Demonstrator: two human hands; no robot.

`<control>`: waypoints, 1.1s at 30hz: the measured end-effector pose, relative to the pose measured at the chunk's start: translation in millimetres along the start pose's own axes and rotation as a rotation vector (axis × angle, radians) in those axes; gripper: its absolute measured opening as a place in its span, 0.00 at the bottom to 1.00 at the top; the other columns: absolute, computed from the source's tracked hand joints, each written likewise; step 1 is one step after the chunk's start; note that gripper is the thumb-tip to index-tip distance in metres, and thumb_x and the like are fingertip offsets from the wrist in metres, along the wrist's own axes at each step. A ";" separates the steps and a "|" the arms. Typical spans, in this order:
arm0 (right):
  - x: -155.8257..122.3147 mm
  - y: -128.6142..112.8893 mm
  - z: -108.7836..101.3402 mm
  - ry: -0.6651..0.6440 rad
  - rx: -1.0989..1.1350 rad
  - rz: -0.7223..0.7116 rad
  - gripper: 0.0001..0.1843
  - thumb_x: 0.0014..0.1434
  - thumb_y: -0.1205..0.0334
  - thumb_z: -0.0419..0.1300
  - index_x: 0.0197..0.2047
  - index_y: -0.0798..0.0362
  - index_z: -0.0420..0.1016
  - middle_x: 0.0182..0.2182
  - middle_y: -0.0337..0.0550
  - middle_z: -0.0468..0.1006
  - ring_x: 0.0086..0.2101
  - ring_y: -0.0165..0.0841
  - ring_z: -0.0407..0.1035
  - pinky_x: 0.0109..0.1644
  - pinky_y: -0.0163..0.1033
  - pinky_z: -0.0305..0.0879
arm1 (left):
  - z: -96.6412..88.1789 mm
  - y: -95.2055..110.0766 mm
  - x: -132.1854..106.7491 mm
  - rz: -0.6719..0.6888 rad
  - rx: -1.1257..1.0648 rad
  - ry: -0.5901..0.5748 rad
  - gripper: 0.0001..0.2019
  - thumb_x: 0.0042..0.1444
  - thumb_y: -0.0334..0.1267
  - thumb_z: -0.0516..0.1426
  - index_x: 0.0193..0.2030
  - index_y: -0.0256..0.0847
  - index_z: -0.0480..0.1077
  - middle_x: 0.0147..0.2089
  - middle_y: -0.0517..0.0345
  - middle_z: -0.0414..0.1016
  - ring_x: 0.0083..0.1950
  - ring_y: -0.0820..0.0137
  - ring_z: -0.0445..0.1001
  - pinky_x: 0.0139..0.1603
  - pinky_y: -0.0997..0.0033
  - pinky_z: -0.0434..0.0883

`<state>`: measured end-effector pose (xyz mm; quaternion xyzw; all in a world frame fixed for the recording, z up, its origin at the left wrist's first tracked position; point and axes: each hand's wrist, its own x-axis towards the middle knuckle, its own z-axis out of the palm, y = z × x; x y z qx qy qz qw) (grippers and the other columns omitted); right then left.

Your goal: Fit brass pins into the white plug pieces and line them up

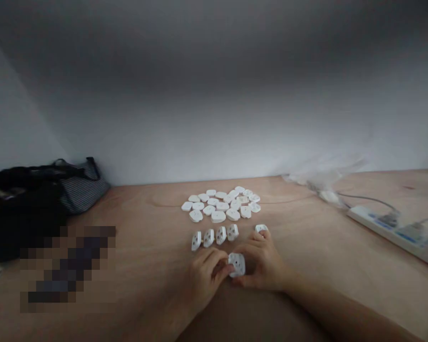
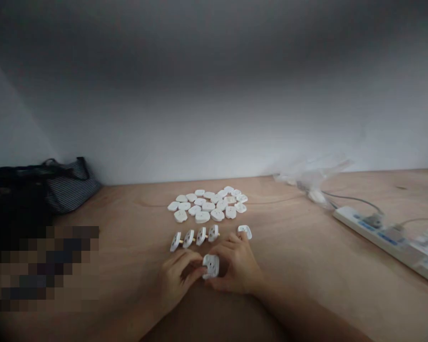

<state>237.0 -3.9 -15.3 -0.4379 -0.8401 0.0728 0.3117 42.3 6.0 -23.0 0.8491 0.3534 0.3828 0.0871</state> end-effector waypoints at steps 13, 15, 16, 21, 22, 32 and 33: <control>-1.2 17.2 -12.9 0.045 -0.025 0.053 0.23 0.41 0.45 0.65 0.39 0.47 0.74 0.36 0.43 0.78 0.39 0.42 0.65 0.44 0.45 0.50 | 2.7 -15.4 -1.4 -0.018 0.027 -0.155 0.12 0.59 0.32 0.51 0.46 0.41 0.72 0.34 0.55 0.70 0.35 0.68 0.71 0.36 0.70 0.70; -1.4 18.1 -12.6 0.043 -0.026 0.056 0.23 0.40 0.45 0.66 0.39 0.47 0.74 0.35 0.43 0.78 0.39 0.42 0.65 0.44 0.44 0.50 | 2.1 -15.0 -0.8 -0.023 0.053 -0.198 0.12 0.58 0.31 0.52 0.45 0.41 0.74 0.33 0.55 0.69 0.35 0.67 0.70 0.35 0.70 0.69; -1.4 18.0 -12.1 0.039 -0.026 0.056 0.23 0.40 0.46 0.66 0.38 0.47 0.74 0.35 0.42 0.78 0.39 0.42 0.65 0.44 0.44 0.50 | 1.1 -14.8 -0.6 -0.029 0.058 -0.217 0.11 0.57 0.30 0.52 0.43 0.40 0.74 0.33 0.55 0.69 0.35 0.67 0.70 0.35 0.70 0.69; -1.8 16.8 -9.4 0.047 -0.014 0.032 0.22 0.39 0.48 0.67 0.38 0.48 0.74 0.35 0.42 0.78 0.39 0.41 0.65 0.44 0.44 0.50 | -3.6 -17.2 -2.3 -0.100 0.012 -0.240 0.08 0.57 0.31 0.53 0.36 0.38 0.74 0.34 0.55 0.71 0.37 0.67 0.71 0.38 0.69 0.69; -2.0 16.7 -9.1 0.060 -0.015 0.029 0.23 0.38 0.48 0.67 0.38 0.48 0.74 0.35 0.42 0.78 0.39 0.41 0.65 0.44 0.44 0.49 | -3.9 -18.0 -2.8 -0.115 0.004 -0.225 0.07 0.57 0.32 0.54 0.37 0.38 0.74 0.35 0.55 0.71 0.37 0.67 0.71 0.38 0.69 0.69; -2.9 16.7 -6.8 0.034 0.025 -0.021 0.23 0.40 0.48 0.67 0.39 0.48 0.74 0.36 0.41 0.78 0.38 0.40 0.67 0.47 0.46 0.51 | -2.7 -15.2 -2.4 -0.086 -0.021 -0.164 0.08 0.57 0.33 0.54 0.28 0.38 0.70 0.30 0.58 0.70 0.33 0.69 0.71 0.33 0.72 0.68; -3.0 17.0 -6.1 0.038 0.036 -0.030 0.23 0.40 0.48 0.67 0.39 0.48 0.74 0.36 0.41 0.78 0.38 0.40 0.67 0.47 0.46 0.52 | -2.7 -15.4 -3.0 -0.076 -0.025 -0.129 0.08 0.58 0.34 0.53 0.28 0.39 0.69 0.29 0.58 0.70 0.32 0.69 0.71 0.33 0.73 0.68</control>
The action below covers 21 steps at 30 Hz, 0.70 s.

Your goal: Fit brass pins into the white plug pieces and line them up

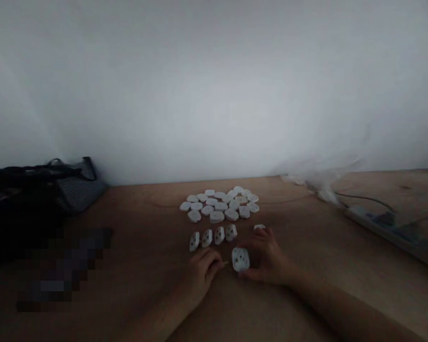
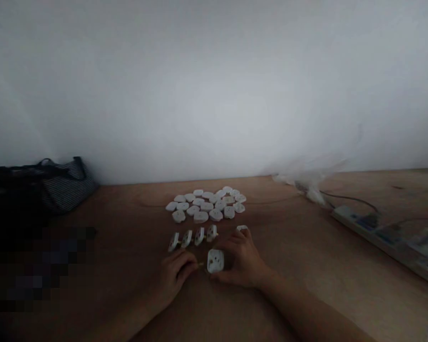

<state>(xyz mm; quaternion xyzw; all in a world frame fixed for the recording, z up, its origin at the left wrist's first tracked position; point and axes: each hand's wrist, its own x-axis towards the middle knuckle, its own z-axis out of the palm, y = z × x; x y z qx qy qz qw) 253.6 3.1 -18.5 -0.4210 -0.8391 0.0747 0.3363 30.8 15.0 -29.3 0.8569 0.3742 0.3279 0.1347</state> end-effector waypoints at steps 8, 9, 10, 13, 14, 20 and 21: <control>1.2 -0.4 5.0 -0.024 0.095 -0.045 0.26 0.39 0.45 0.68 0.41 0.49 0.73 0.36 0.41 0.78 0.38 0.39 0.67 0.45 0.45 0.55 | -4.9 4.1 -2.7 0.098 -0.085 0.207 0.04 0.59 0.33 0.53 0.35 0.40 0.68 0.31 0.59 0.72 0.32 0.72 0.72 0.34 0.76 0.69; 1.2 -1.0 5.7 -0.020 0.105 -0.048 0.26 0.40 0.45 0.68 0.40 0.49 0.73 0.36 0.41 0.78 0.37 0.39 0.67 0.45 0.45 0.55 | -5.3 6.1 -2.2 0.108 -0.097 0.222 0.03 0.59 0.32 0.54 0.35 0.40 0.68 0.31 0.59 0.72 0.32 0.72 0.72 0.35 0.76 0.69; 1.2 -1.7 6.4 -0.016 0.112 -0.050 0.26 0.40 0.45 0.68 0.41 0.49 0.73 0.36 0.41 0.78 0.38 0.39 0.67 0.45 0.45 0.55 | -5.4 8.2 -1.6 0.123 -0.109 0.239 0.03 0.58 0.31 0.54 0.35 0.40 0.68 0.32 0.59 0.73 0.33 0.72 0.73 0.36 0.76 0.69; 1.0 -3.6 8.0 -0.015 0.133 -0.057 0.26 0.40 0.45 0.67 0.42 0.48 0.73 0.37 0.41 0.78 0.39 0.39 0.67 0.46 0.46 0.55 | -4.8 13.5 0.3 0.179 -0.138 0.265 0.04 0.57 0.29 0.55 0.37 0.40 0.70 0.34 0.58 0.74 0.37 0.71 0.73 0.40 0.74 0.70; 0.8 -4.1 8.4 -0.019 0.136 -0.058 0.26 0.41 0.46 0.67 0.42 0.48 0.73 0.37 0.41 0.78 0.39 0.39 0.67 0.46 0.46 0.55 | -4.5 14.6 0.9 0.189 -0.144 0.266 0.04 0.57 0.28 0.56 0.37 0.40 0.70 0.35 0.58 0.74 0.37 0.71 0.74 0.40 0.74 0.70; 0.5 -5.1 9.8 -0.032 0.147 -0.052 0.26 0.40 0.44 0.67 0.41 0.49 0.74 0.35 0.41 0.78 0.38 0.39 0.67 0.46 0.46 0.55 | -3.3 15.5 3.7 0.264 -0.144 0.241 0.04 0.55 0.28 0.57 0.36 0.39 0.71 0.32 0.58 0.76 0.34 0.71 0.73 0.36 0.72 0.71; 0.5 -5.3 9.8 -0.029 0.153 -0.053 0.26 0.40 0.44 0.67 0.41 0.49 0.74 0.35 0.41 0.78 0.39 0.40 0.67 0.46 0.46 0.55 | -3.1 15.3 4.1 0.277 -0.140 0.238 0.04 0.55 0.27 0.57 0.36 0.39 0.71 0.32 0.57 0.76 0.33 0.70 0.73 0.36 0.72 0.71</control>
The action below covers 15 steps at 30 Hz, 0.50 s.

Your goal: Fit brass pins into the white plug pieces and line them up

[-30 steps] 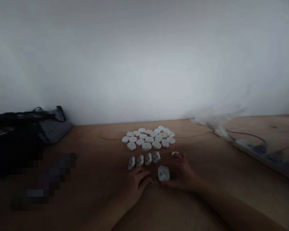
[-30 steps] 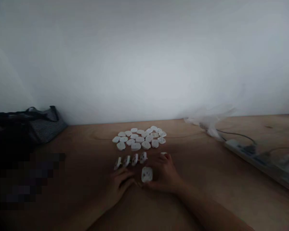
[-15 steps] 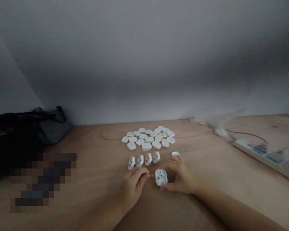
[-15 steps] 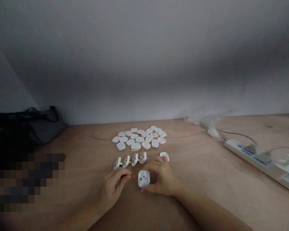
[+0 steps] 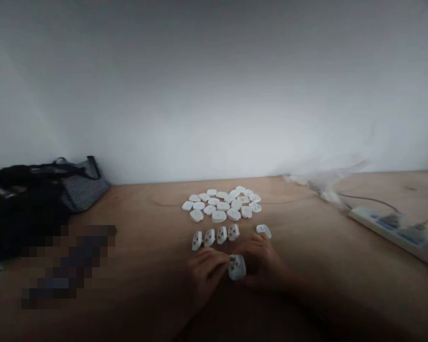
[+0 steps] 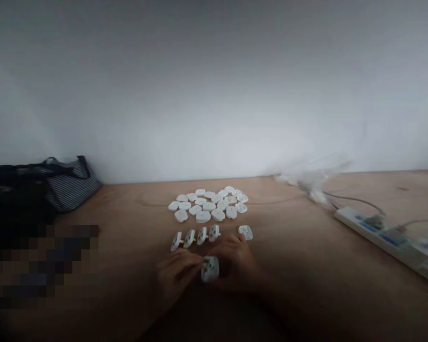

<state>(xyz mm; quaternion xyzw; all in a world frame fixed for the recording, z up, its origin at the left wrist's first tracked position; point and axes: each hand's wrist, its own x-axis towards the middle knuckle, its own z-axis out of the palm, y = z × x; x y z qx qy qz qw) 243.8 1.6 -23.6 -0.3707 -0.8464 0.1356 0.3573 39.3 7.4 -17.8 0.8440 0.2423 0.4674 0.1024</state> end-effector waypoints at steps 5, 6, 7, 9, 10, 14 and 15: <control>0.0 -1.6 1.2 -0.010 0.013 -0.016 0.25 0.41 0.45 0.67 0.41 0.48 0.74 0.36 0.42 0.78 0.38 0.39 0.67 0.45 0.45 0.55 | 0.8 -0.3 -0.6 -0.005 0.013 -0.021 0.05 0.54 0.27 0.58 0.35 0.39 0.72 0.32 0.57 0.77 0.33 0.70 0.74 0.35 0.73 0.72; 0.1 -1.8 1.8 -0.005 0.012 -0.021 0.25 0.41 0.45 0.67 0.42 0.48 0.74 0.36 0.42 0.78 0.38 0.39 0.67 0.45 0.45 0.54 | 0.7 -0.2 -1.2 -0.008 0.014 -0.024 0.05 0.55 0.28 0.58 0.36 0.39 0.72 0.32 0.57 0.77 0.34 0.70 0.74 0.35 0.73 0.72; 0.2 -1.9 2.4 0.004 0.009 -0.022 0.26 0.41 0.46 0.67 0.42 0.48 0.74 0.36 0.41 0.78 0.38 0.39 0.67 0.45 0.45 0.54 | 0.7 -0.3 -1.9 -0.017 0.017 -0.025 0.04 0.55 0.28 0.58 0.36 0.39 0.72 0.32 0.57 0.77 0.34 0.70 0.74 0.36 0.73 0.72; 0.4 -2.4 3.3 0.009 0.008 -0.023 0.26 0.40 0.46 0.67 0.42 0.47 0.73 0.35 0.40 0.78 0.38 0.39 0.67 0.45 0.45 0.53 | 0.4 -0.8 -3.4 -0.055 0.027 -0.019 0.04 0.55 0.30 0.58 0.37 0.39 0.72 0.32 0.57 0.76 0.33 0.70 0.74 0.35 0.73 0.72; 0.7 -3.0 3.3 0.005 0.007 -0.024 0.26 0.40 0.46 0.67 0.43 0.47 0.73 0.35 0.39 0.78 0.38 0.39 0.67 0.46 0.45 0.53 | 0.2 -1.2 -4.0 -0.072 0.033 -0.015 0.04 0.54 0.31 0.59 0.37 0.39 0.72 0.31 0.57 0.76 0.33 0.70 0.74 0.34 0.73 0.72; 1.4 -6.4 2.4 -0.022 -0.001 -0.023 0.26 0.42 0.44 0.66 0.43 0.47 0.73 0.36 0.39 0.78 0.39 0.38 0.67 0.47 0.45 0.52 | -0.3 -2.4 -3.6 -0.043 0.008 -0.019 0.03 0.55 0.32 0.59 0.36 0.40 0.73 0.31 0.57 0.76 0.32 0.70 0.74 0.34 0.73 0.72; 1.4 -7.0 2.4 -0.026 -0.009 -0.022 0.26 0.43 0.44 0.66 0.43 0.46 0.73 0.36 0.39 0.78 0.39 0.38 0.67 0.48 0.45 0.52 | -0.5 -2.2 -3.1 -0.022 0.002 -0.026 0.04 0.56 0.32 0.58 0.37 0.41 0.74 0.31 0.57 0.77 0.33 0.70 0.74 0.35 0.72 0.72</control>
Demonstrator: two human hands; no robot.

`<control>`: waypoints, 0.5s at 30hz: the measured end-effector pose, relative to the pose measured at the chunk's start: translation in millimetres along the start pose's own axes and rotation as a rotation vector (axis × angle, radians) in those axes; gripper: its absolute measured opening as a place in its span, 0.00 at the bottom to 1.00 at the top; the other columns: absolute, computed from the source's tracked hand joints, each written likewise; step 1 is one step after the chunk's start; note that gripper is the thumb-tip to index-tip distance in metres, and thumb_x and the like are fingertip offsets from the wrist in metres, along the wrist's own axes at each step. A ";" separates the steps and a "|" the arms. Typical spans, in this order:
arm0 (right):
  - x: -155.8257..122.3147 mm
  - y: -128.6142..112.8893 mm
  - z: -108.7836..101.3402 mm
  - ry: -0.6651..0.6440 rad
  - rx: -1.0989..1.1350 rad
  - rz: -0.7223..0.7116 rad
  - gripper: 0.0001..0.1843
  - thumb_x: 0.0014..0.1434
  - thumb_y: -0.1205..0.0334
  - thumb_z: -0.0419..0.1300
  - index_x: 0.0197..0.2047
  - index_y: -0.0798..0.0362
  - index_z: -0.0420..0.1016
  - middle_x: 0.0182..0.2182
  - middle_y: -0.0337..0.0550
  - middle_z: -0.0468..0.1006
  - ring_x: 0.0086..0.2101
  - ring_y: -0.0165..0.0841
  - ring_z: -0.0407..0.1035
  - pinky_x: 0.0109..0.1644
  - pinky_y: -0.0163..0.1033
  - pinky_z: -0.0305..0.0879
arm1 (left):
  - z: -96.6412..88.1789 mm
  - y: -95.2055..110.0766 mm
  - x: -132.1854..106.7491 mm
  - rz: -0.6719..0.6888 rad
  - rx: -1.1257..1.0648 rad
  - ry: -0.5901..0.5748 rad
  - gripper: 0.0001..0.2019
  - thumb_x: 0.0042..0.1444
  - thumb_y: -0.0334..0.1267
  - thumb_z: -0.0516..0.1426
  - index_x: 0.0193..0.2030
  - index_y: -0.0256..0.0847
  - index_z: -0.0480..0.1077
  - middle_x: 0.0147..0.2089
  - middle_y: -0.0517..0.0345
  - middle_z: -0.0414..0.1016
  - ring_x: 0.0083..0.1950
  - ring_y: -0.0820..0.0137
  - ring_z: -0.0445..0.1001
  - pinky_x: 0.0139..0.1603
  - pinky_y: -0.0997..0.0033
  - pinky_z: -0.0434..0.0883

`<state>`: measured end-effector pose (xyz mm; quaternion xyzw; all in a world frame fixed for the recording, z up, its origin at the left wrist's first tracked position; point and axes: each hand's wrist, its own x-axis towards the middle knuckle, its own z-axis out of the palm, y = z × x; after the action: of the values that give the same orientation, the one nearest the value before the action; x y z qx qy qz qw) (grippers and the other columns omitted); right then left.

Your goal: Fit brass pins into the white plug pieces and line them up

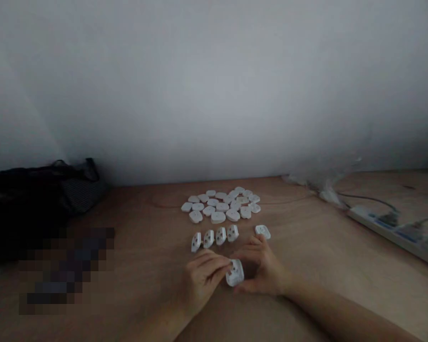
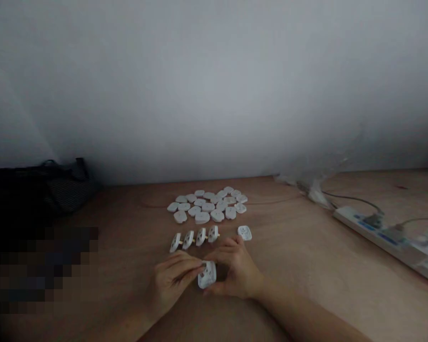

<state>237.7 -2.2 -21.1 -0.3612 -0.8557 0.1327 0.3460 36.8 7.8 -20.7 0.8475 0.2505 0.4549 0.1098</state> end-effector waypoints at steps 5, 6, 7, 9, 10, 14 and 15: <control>-1.7 1.2 1.0 0.001 -0.013 0.000 0.28 0.44 0.42 0.66 0.46 0.45 0.72 0.38 0.40 0.78 0.40 0.39 0.67 0.48 0.46 0.53 | -1.9 1.1 -0.9 0.055 0.078 -0.040 0.07 0.58 0.36 0.56 0.41 0.43 0.75 0.39 0.53 0.74 0.40 0.67 0.72 0.41 0.67 0.72; -2.2 1.9 1.0 0.013 -0.010 0.002 0.29 0.43 0.42 0.66 0.47 0.46 0.72 0.38 0.41 0.78 0.40 0.39 0.68 0.48 0.46 0.53 | -2.3 0.7 -2.2 0.048 0.104 -0.052 0.08 0.58 0.38 0.56 0.43 0.44 0.74 0.42 0.52 0.73 0.42 0.66 0.71 0.42 0.66 0.72; -2.6 2.8 1.0 0.025 -0.007 0.005 0.29 0.43 0.43 0.66 0.47 0.46 0.72 0.39 0.41 0.78 0.40 0.39 0.68 0.48 0.46 0.54 | -2.6 0.0 -3.7 0.033 0.122 -0.062 0.10 0.58 0.40 0.56 0.45 0.44 0.74 0.44 0.51 0.71 0.44 0.65 0.71 0.44 0.65 0.72; -3.4 4.5 0.7 0.045 -0.005 0.010 0.30 0.42 0.42 0.67 0.47 0.46 0.72 0.39 0.42 0.78 0.40 0.39 0.68 0.48 0.47 0.53 | -3.4 -2.1 -6.3 -0.017 0.128 -0.064 0.17 0.55 0.46 0.57 0.49 0.42 0.71 0.46 0.49 0.69 0.46 0.63 0.70 0.46 0.64 0.71; -3.7 5.4 0.6 0.053 -0.008 0.010 0.31 0.41 0.41 0.67 0.47 0.46 0.73 0.39 0.42 0.78 0.40 0.39 0.68 0.49 0.47 0.53 | -3.7 -3.3 -7.1 -0.038 0.123 -0.071 0.20 0.53 0.48 0.58 0.50 0.40 0.70 0.46 0.49 0.69 0.46 0.62 0.70 0.46 0.64 0.71; -4.6 8.7 1.3 0.062 -0.023 0.001 0.32 0.38 0.38 0.66 0.44 0.47 0.74 0.36 0.43 0.79 0.38 0.40 0.69 0.49 0.49 0.53 | -5.5 -7.3 -5.7 -0.055 0.126 -0.177 0.27 0.46 0.55 0.61 0.49 0.40 0.70 0.43 0.50 0.71 0.45 0.61 0.69 0.47 0.60 0.69; -4.7 9.2 1.7 0.065 -0.027 -0.003 0.32 0.38 0.37 0.66 0.43 0.47 0.74 0.35 0.43 0.79 0.37 0.40 0.69 0.48 0.49 0.53 | -6.0 -7.8 -4.8 -0.049 0.136 -0.203 0.27 0.45 0.56 0.61 0.48 0.41 0.70 0.43 0.50 0.72 0.45 0.60 0.69 0.47 0.59 0.69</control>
<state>243.7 1.0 -29.0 -0.3688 -0.8462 0.1090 0.3689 27.1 11.6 -24.0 0.8882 0.2891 0.3460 0.0881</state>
